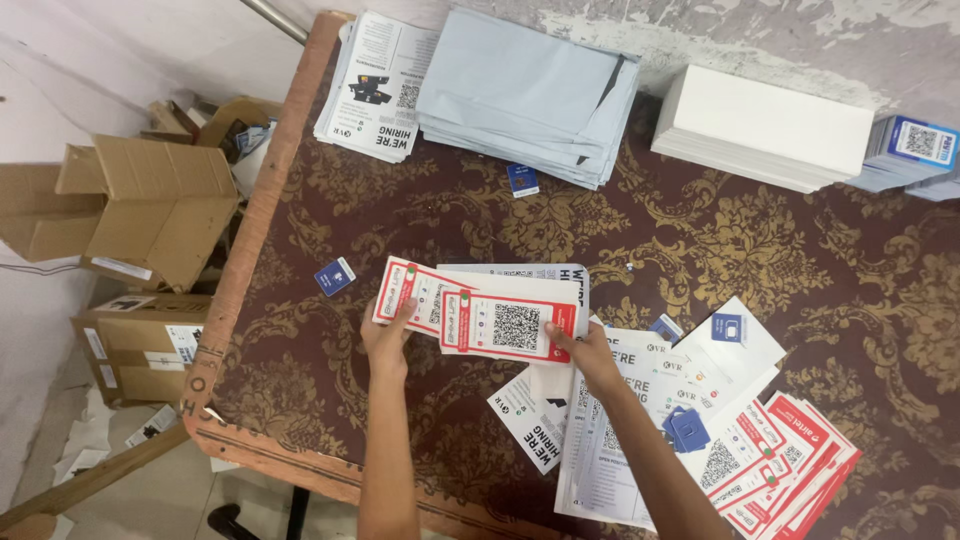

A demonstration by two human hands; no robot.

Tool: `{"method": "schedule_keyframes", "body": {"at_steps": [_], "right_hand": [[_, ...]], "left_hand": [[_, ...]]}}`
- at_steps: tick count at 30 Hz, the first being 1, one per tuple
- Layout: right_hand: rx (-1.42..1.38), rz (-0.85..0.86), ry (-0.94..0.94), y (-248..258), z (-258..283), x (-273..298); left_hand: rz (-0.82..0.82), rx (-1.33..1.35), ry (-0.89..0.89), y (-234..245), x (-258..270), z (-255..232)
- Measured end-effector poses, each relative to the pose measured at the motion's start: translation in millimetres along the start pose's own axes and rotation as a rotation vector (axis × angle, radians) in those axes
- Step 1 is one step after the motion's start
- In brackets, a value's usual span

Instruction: The person sorts and stacks various printed papers and small cards on a table. They separate items into different piles, align edges, and arrange them into neat stacks.

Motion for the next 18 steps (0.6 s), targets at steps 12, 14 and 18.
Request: {"method": "schedule_keyframes", "body": {"at_steps": [12, 14, 18], "right_hand": [[0.095, -0.124, 0.214, 12.5, 48.6, 11.1], [0.055, -0.11, 0.193, 10.5, 44.7, 14.2], [-0.141, -0.144, 0.01, 22.9, 14.8, 3.5]], "left_hand": [[0.097, -0.561, -0.579, -48.3, 75.1, -9.8], [0.038, -0.802, -0.828, -64.8, 98.9, -25.4], [-0.117, -0.861, -0.859, -75.0, 119.0, -34.1]]}}
Point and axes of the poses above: each hand's wrist, its own x-axis away from the middle knuckle, its own y-axis out of the back of the hand, z = x × y, the point moved 8 cm from there along -x, towards the middle knuckle, and after that the axes turned 3 degrees about -z, right-handed, at the moved point
